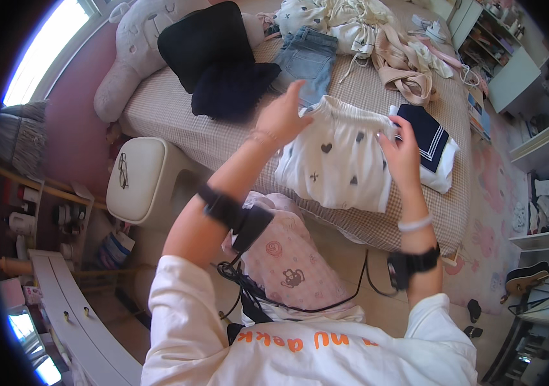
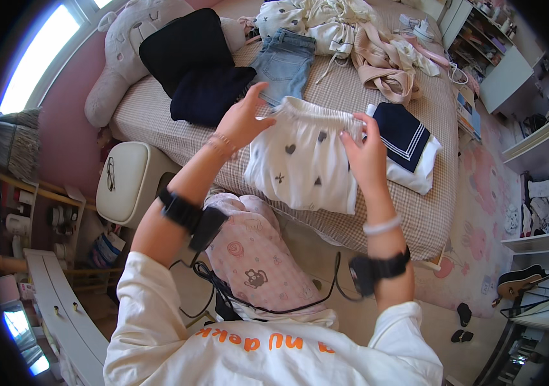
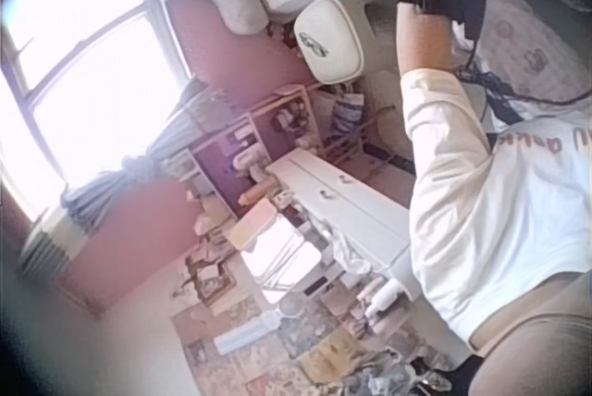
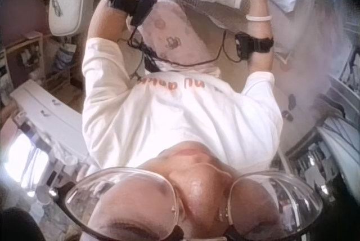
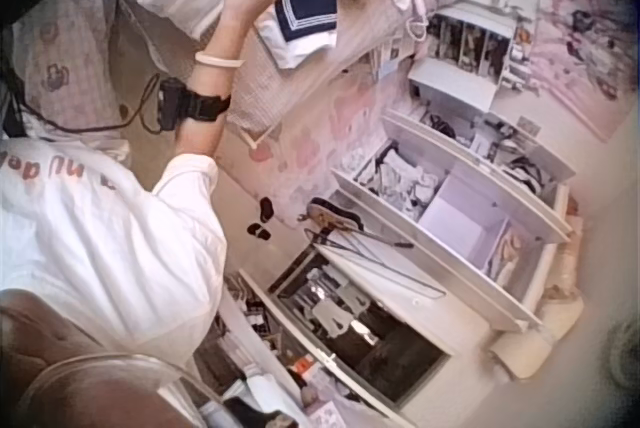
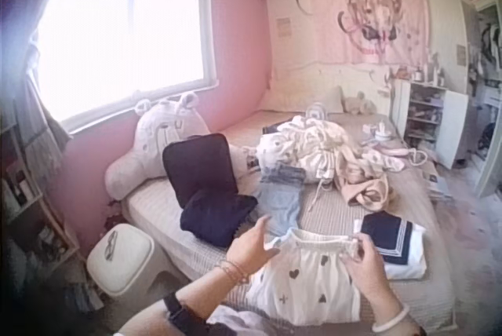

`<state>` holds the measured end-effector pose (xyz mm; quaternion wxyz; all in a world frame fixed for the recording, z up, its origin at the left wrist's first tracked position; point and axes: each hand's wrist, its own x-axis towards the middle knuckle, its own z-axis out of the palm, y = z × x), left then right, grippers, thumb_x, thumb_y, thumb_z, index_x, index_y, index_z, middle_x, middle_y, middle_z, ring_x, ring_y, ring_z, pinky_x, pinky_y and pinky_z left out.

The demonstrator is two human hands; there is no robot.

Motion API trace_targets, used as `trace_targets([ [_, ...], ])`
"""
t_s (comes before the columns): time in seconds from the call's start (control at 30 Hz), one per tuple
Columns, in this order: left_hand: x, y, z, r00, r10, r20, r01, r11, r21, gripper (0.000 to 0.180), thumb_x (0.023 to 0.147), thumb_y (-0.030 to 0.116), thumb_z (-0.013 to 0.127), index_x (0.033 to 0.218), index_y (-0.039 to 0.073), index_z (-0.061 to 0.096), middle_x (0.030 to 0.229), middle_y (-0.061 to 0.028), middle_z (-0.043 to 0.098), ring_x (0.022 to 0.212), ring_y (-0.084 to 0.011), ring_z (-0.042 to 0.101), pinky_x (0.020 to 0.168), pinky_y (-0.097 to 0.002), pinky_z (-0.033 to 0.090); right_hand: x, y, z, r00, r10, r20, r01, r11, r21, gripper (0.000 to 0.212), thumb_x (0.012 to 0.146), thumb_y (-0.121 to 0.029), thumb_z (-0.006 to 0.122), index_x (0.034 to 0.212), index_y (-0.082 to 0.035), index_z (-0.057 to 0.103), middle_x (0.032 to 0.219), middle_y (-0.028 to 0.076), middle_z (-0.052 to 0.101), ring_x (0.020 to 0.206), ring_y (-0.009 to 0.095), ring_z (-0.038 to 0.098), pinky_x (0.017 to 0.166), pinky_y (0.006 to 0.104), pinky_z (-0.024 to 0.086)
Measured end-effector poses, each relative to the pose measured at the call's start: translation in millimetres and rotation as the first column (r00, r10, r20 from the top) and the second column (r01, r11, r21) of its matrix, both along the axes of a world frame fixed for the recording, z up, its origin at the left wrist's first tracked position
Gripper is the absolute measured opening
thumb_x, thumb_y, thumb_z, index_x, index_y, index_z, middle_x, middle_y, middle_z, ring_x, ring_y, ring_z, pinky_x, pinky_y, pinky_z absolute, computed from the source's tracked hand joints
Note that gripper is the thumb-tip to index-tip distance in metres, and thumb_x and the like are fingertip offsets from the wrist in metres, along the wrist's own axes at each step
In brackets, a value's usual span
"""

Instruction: Fold various items of clothing on a bed.

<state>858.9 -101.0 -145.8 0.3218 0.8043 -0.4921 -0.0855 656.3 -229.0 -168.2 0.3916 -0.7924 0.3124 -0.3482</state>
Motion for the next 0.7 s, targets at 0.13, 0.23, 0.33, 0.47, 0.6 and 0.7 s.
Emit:
trace_targets([
  [0.13,1,2,-39,0.951,0.124,0.283,-0.164,0.978,0.125,0.079,0.065,0.03,0.069,0.13,0.015,0.026,0.125,-0.0124,0.041,0.111,-0.0306,0.044,0.091,-0.0434,0.035,6,-15,-31,0.962,-0.127,-0.242,0.049,0.95,-0.307,0.062,0.067,-0.025,0.069,0.117,-0.002,0.042,0.115,0.019,0.046,0.107,0.032,0.044,0.09,0.0396,0.036],
  [0.23,-28,22,-49,0.907,-0.131,0.4,0.015,0.96,0.28,0.082,0.065,0.035,0.068,0.131,0.012,0.025,0.131,-0.0126,0.034,0.121,-0.028,0.033,0.097,-0.0483,0.027,-19,24,-47,0.904,0.002,-0.428,-0.198,0.888,-0.415,0.075,0.061,-0.027,0.073,0.123,-0.005,0.038,0.127,0.014,0.038,0.119,0.032,0.033,0.099,0.0458,0.024],
  [0.33,-51,24,-63,0.8,-0.423,0.425,0.215,0.864,0.455,0.086,0.065,0.035,0.068,0.133,0.009,0.022,0.135,-0.013,0.028,0.125,-0.0277,0.027,0.098,-0.0497,0.024,-26,48,-59,0.797,0.113,-0.594,-0.374,0.864,-0.338,0.081,0.057,-0.024,0.074,0.126,-0.01,0.035,0.132,0.011,0.033,0.125,0.03,0.026,0.102,0.0483,0.016],
  [0.47,-48,17,-87,0.742,-0.546,0.389,0.174,0.717,0.675,0.08,0.068,0.028,0.064,0.133,0.008,0.021,0.137,-0.0138,0.023,0.126,-0.0289,0.025,0.098,-0.051,0.023,-24,48,-93,0.795,0.03,-0.606,-0.332,0.857,-0.393,0.08,0.056,-0.016,0.073,0.127,-0.014,0.036,0.133,0.01,0.032,0.126,0.028,0.024,0.103,0.0474,0.015],
  [0.6,-33,11,-108,0.788,-0.45,0.42,0.141,0.796,0.588,0.064,0.076,0.014,0.051,0.133,0.009,0.022,0.136,-0.0156,0.023,0.126,-0.0322,0.024,0.098,-0.0495,0.025,-23,50,-94,0.806,0.015,-0.591,-0.31,0.862,-0.4,0.071,0.06,-0.008,0.066,0.125,-0.015,0.039,0.132,0.009,0.034,0.125,0.027,0.026,0.102,0.0477,0.015],
  [0.7,-33,8,-103,0.734,-0.493,0.466,0.152,0.789,0.595,0.07,0.072,0.016,0.057,0.133,0.012,0.022,0.135,-0.0176,0.025,0.124,-0.0347,0.027,0.098,-0.0473,0.026,-26,49,-98,0.823,0.049,-0.565,-0.343,0.837,-0.427,0.058,0.064,-0.002,0.057,0.12,-0.014,0.046,0.127,0.008,0.041,0.122,0.027,0.031,0.102,0.0483,0.016],
])
